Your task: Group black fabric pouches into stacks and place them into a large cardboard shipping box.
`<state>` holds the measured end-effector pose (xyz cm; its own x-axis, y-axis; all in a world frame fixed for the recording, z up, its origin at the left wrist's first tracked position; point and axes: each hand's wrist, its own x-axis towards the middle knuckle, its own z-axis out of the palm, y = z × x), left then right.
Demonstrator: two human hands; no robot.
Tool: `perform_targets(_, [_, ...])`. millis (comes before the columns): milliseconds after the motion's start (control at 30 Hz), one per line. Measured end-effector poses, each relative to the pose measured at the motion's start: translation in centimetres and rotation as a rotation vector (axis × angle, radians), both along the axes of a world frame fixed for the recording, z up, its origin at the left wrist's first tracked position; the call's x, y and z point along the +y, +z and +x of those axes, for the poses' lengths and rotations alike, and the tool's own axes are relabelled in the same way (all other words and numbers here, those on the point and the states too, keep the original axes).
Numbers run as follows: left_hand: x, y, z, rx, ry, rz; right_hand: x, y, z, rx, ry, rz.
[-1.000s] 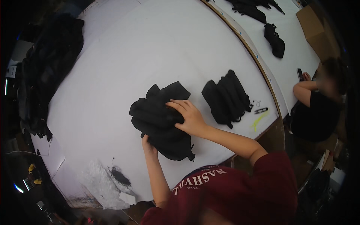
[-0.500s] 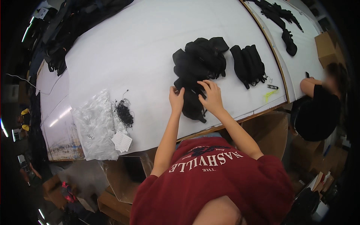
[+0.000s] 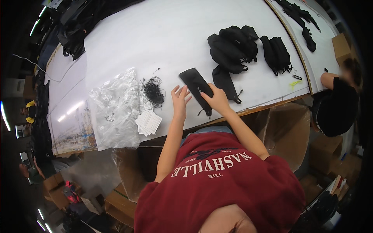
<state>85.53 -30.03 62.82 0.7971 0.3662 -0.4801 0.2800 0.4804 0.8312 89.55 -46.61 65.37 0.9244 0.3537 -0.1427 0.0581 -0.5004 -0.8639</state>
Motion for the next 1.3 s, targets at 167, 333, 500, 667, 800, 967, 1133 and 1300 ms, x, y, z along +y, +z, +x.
perform_targets(167, [0.2, -1.3, -1.5, 0.054, -0.383, 0.014, 1.7, -2.3, -3.6, -0.005, 0.26, 0.039])
perform_targets(333, [-0.8, -1.8, -1.5, 0.107, -0.388, 0.212, 0.5, -4.6, -2.2, 0.329, -0.006, 0.373])
perform_targets(500, [-0.2, -4.4, -1.2, 0.12, -0.433, 0.062, 1.5, -3.4, -2.8, 0.528, 0.077, 0.375])
perform_targets(667, [-0.4, -2.3, 0.1, 0.13, -0.426, 0.031, 0.6, -3.5, -2.7, 0.638, 0.096, 0.449])
perform_targets(800, [0.3, -1.9, 0.5, 0.175, -0.396, -0.055, 0.5, -3.6, -2.2, 0.627, 0.102, 0.433])
perform_targets(967, [0.6, -2.6, 0.6, 0.085, -0.25, 0.12, 1.6, -3.5, -2.4, 0.592, 0.085, 0.413])
perform_targets(1133, [3.3, -2.3, 2.2, 0.138, -0.184, 0.468, 1.3, -3.1, -1.3, 0.635, 0.111, 0.317])
perform_targets(1300, [9.3, -3.6, 1.8, 0.064, -0.166, 0.262, 1.0, -3.0, -1.2, 0.721, 0.085, 0.4])
